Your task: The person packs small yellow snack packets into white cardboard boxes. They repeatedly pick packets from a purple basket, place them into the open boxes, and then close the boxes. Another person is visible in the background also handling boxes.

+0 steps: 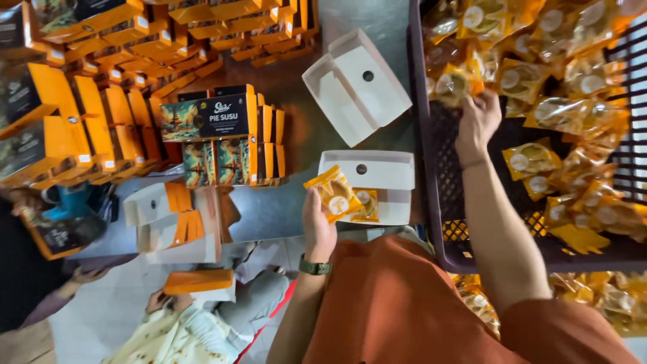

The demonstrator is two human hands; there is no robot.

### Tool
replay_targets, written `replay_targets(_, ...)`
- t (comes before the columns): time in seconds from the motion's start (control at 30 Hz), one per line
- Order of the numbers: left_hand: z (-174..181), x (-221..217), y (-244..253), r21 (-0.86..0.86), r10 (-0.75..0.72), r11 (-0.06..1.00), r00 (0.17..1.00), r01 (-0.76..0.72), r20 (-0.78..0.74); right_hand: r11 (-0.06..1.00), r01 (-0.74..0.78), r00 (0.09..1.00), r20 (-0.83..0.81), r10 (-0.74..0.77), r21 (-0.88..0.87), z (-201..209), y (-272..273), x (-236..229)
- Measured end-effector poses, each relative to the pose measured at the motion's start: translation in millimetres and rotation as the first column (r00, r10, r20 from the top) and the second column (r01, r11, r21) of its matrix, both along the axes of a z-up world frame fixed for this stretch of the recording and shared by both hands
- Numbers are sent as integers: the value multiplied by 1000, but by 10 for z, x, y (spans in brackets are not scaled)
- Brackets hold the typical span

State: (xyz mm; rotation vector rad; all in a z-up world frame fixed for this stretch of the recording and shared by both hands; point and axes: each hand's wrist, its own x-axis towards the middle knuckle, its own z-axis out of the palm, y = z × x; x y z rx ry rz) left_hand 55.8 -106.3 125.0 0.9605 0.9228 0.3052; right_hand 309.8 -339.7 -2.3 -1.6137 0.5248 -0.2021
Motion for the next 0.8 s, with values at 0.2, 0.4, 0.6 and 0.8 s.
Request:
replay_targets(0.2, -209, -146, 78, -205, -116, 974, 988, 94, -102, 874, 312, 943, -233, -237, 373, -146, -443, -1047)
replay_targets(0.4, -631, -78, 134, -158, -343, 931, 937, 329, -68, 959, 264, 858, -428, -283, -106, -119, -799, -1881)
replay_targets(0.6, -709, 1, 203, -22, -483, 876, 874, 482, -63, 860, 464, 831, -442, -339, 212, -9, -962, -2293)
replay_targets(0.8, -148, 50, 225, -139, -609, 793, 783, 593, -131, 689, 505, 854, -417, -312, 520, 315, -777, -2618)
